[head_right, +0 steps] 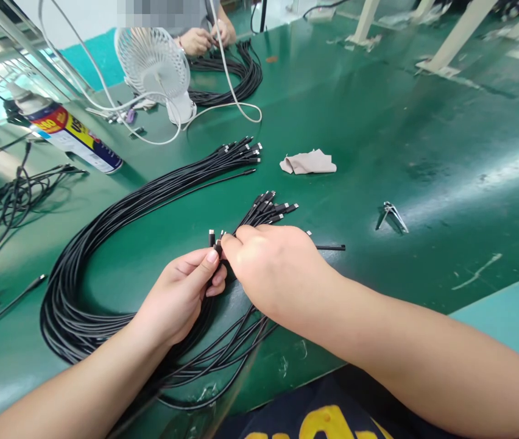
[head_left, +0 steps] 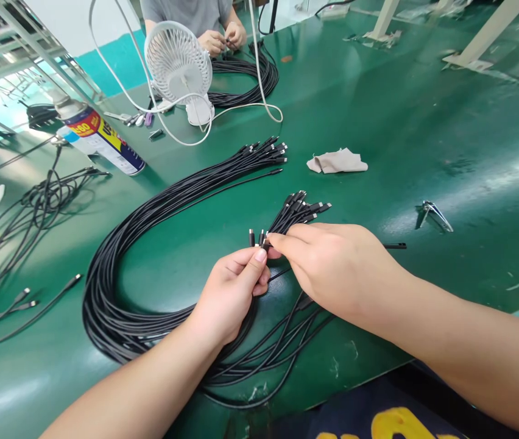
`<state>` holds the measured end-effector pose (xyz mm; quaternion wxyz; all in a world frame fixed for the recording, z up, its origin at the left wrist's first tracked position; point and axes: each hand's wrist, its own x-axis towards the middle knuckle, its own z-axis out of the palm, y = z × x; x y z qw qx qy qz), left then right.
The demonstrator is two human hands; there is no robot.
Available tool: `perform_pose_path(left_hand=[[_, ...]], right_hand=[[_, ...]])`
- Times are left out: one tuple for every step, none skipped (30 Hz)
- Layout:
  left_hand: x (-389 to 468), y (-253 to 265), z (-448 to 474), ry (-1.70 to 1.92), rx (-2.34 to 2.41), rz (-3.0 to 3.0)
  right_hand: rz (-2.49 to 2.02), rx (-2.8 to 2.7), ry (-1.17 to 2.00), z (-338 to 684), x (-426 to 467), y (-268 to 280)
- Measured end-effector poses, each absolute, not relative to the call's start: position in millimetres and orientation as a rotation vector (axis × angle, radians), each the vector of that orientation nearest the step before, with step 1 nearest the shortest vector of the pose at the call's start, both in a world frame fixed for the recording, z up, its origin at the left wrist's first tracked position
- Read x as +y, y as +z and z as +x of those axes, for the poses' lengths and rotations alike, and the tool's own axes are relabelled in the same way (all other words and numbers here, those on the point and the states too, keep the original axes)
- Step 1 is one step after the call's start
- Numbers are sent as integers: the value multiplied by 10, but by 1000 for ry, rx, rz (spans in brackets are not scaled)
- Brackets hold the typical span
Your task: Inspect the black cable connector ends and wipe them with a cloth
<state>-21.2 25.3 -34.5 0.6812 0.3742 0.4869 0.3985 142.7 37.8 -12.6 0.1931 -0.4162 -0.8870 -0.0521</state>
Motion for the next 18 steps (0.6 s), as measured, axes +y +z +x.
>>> perform_pose_path(left_hand=[[253,-343,-212,894,1093,843],[252,-340,-212,894,1093,845],[250,-336,-211,893,1094,847],[248,-331,-210,893,1096,850],[246,-326,-209,894,1098,851],[244,-322,-208,894,1101,852],[243,-318,-207,895,1102,853],[243,-315,-208,896,1102,852],[243,-313,-208,896,1099,852],[245,-313,-210,894,1095,850],[246,-313,-212,894,1090,848],[248,-314,-214,893,1085,845],[249,-315,-216,893,1080,843],[250,-316,-218,892,1075,840],[250,-318,-220,891,1070,838],[250,-319,-222,890,1066,837],[249,-320,-223,888,1061,837],[249,-320,-224,885,1056,837]], right_hand=[[-1170,-2492,-155,1430,376,-119],[-1172,-2494,-163,1433,374,-112],[-1172,-2494,-173,1435,371,-107],[-1170,-2491,-181,1437,367,-103],[-1168,-2489,-188,1438,363,-100],[-1167,-2487,-190,1439,359,-98],[-1168,-2485,-192,1440,355,-97],[-1171,-2485,-193,1441,353,-96],[-1172,-2484,-195,1442,352,-96],[-1175,-2484,-194,1443,353,-96],[-1178,-2483,-193,1444,353,-96],[-1181,-2482,-190,1445,355,-96],[-1181,-2482,-185,1446,356,-96],[-1180,-2483,-176,1447,358,-97],[-1181,-2484,-165,1448,359,-97],[-1183,-2486,-150,1448,360,-99],[-1185,-2488,-135,1448,361,-100],[-1187,-2491,-120,1447,362,-102]])
